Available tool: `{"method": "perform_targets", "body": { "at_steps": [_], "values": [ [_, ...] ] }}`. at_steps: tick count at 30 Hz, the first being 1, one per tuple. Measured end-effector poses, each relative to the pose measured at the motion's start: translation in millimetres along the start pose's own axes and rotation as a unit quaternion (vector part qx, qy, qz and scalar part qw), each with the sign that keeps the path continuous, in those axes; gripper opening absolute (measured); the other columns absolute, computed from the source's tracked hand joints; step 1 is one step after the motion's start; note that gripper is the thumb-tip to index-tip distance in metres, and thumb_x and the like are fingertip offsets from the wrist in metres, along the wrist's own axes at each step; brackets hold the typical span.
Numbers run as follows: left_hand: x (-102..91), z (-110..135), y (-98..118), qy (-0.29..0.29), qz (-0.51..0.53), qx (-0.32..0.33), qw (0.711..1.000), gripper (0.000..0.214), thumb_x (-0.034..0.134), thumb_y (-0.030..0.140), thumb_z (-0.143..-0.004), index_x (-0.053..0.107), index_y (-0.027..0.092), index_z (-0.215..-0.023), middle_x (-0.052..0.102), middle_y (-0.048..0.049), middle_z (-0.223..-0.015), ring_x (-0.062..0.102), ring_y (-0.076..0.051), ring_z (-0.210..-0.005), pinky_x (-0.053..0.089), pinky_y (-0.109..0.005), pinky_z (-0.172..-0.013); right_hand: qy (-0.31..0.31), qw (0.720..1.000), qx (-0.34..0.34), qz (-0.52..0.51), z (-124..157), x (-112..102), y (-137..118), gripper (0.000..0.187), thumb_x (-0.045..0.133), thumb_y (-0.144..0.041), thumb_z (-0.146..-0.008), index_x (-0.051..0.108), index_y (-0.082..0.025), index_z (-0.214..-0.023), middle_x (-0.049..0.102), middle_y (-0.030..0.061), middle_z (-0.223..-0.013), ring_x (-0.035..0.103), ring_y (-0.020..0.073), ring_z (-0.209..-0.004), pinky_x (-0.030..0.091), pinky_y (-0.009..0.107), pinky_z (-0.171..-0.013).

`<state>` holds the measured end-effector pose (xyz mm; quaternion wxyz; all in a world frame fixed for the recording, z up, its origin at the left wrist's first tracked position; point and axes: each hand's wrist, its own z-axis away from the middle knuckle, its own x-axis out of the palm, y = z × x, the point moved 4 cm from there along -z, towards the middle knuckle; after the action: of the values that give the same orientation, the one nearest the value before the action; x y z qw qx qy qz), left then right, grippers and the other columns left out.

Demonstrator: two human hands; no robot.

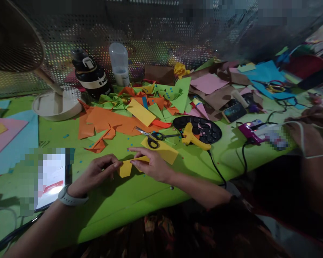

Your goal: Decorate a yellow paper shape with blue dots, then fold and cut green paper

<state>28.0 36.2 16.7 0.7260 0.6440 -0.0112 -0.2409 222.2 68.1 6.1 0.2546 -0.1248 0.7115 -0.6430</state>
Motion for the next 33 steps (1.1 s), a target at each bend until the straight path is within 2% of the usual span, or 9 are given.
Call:
{"method": "perform_targets", "body": {
  "at_steps": [2, 4, 7, 9, 12, 15, 20, 28, 33],
  "values": [
    [-3.9, 0, -2, 0.04, 0.036, -0.006, 0.999, 0.029, 0.055, 0.047, -0.091, 0.062, 0.019, -0.093, 0.065, -0.0018, -0.081, 0.062, -0.012, -0.061, 0.047, -0.022, -0.055, 0.013, 0.999, 0.01, -0.032, -2, -4, 1, 0.043, 0.067, -0.034, -0.086, 0.061, -0.023, -0.127, 0.06, 0.0011, -0.089, 0.061, 0.012, -0.081, 0.055, 0.026, -0.074],
    [-14.7, 0, -7, 0.136, 0.083, -0.016, 0.987, 0.034, 0.054, 0.049, -0.091, 0.059, 0.021, -0.11, 0.068, -0.0051, -0.102, 0.066, -0.013, -0.071, 0.047, -0.022, -0.056, 0.029, 0.997, 0.021, -0.067, -4, -9, 2, 0.044, 0.069, -0.035, -0.084, 0.061, -0.023, -0.126, 0.059, 0.0013, -0.089, 0.06, 0.0115, -0.079, 0.054, 0.025, -0.07],
    [-28.7, 3, -17, 0.257, 0.157, -0.064, 0.952, 0.04, 0.055, 0.054, -0.089, 0.06, 0.019, -0.11, 0.068, -0.0074, -0.109, 0.068, -0.013, -0.072, 0.045, -0.021, -0.054, 0.049, 0.993, 0.035, -0.101, -7, -14, 4, 0.046, 0.071, -0.036, -0.082, 0.061, -0.024, -0.126, 0.057, 0.0007, -0.088, 0.058, 0.0104, -0.076, 0.053, 0.023, -0.066],
    [-25.3, 2, -22, 0.227, 0.215, -0.112, 0.943, 0.042, 0.06, 0.054, -0.086, 0.063, 0.017, -0.108, 0.07, -0.0075, -0.103, 0.068, -0.015, -0.075, 0.049, -0.022, -0.059, 0.052, 0.991, 0.039, -0.114, -8, -15, 6, 0.047, 0.072, -0.036, -0.081, 0.061, -0.024, -0.126, 0.056, 0.0004, -0.088, 0.058, 0.0098, -0.075, 0.053, 0.022, -0.066],
    [-5.5, 0, -24, 0.108, 0.311, -0.176, 0.928, 0.043, 0.076, 0.043, -0.076, 0.064, 0.019, -0.109, 0.072, -0.0051, -0.097, 0.069, -0.018, -0.082, 0.054, -0.025, -0.065, 0.055, 0.991, 0.036, -0.114, -10, -15, 9, 0.048, 0.072, -0.035, -0.081, 0.061, -0.024, -0.126, 0.056, 0.0003, -0.089, 0.058, 0.0098, -0.075, 0.053, 0.023, -0.067],
    [11.0, 0, -24, 0.059, 0.367, -0.181, 0.911, 0.041, 0.086, 0.028, -0.065, 0.066, 0.018, -0.1, 0.073, -0.0032, -0.093, 0.069, -0.015, -0.082, 0.055, -0.024, -0.067, 0.053, 0.995, 0.022, -0.085, -11, -14, 10, 0.047, 0.071, -0.033, -0.082, 0.06, -0.023, -0.127, 0.057, -0.0003, -0.087, 0.058, 0.0105, -0.077, 0.054, 0.026, -0.073],
    [15.8, 4, -31, 0.081, 0.377, -0.158, 0.909, 0.023, 0.085, 0.027, -0.068, 0.069, 0.014, -0.078, 0.073, -0.0014, -0.081, 0.063, -0.007, -0.063, 0.053, -0.018, -0.064, 0.03, 0.999, 0.0, -0.023, -13, -9, 6, 0.041, 0.067, -0.031, -0.084, 0.062, -0.019, -0.123, 0.062, 0.0016, -0.086, 0.062, 0.0142, -0.085, 0.056, 0.032, -0.081],
    [15.4, 7, -26, 0.121, 0.378, -0.159, 0.904, 0.03, 0.088, 0.027, -0.061, 0.066, 0.015, -0.077, 0.072, -0.0004, -0.08, 0.065, -0.008, -0.066, 0.055, -0.017, -0.058, 0.008, 1.0, -0.002, 0.015, -15, -4, 5, 0.039, 0.066, -0.035, -0.086, 0.065, -0.019, -0.122, 0.065, 0.0033, -0.089, 0.064, 0.0158, -0.087, 0.056, 0.033, -0.079],
    [7.6, 7, -27, 0.173, 0.374, -0.149, 0.899, 0.035, 0.088, 0.028, -0.062, 0.057, 0.016, -0.072, 0.069, 0.0012, -0.071, 0.064, -0.008, -0.059, 0.054, -0.018, -0.055, 0.099, 0.989, -0.08, 0.075, -16, -31, -8, 0.032, 0.06, -0.039, -0.091, 0.067, -0.022, -0.117, 0.068, 0.0057, -0.101, 0.065, 0.018, -0.093, 0.054, 0.036, -0.084]
  ]
}}
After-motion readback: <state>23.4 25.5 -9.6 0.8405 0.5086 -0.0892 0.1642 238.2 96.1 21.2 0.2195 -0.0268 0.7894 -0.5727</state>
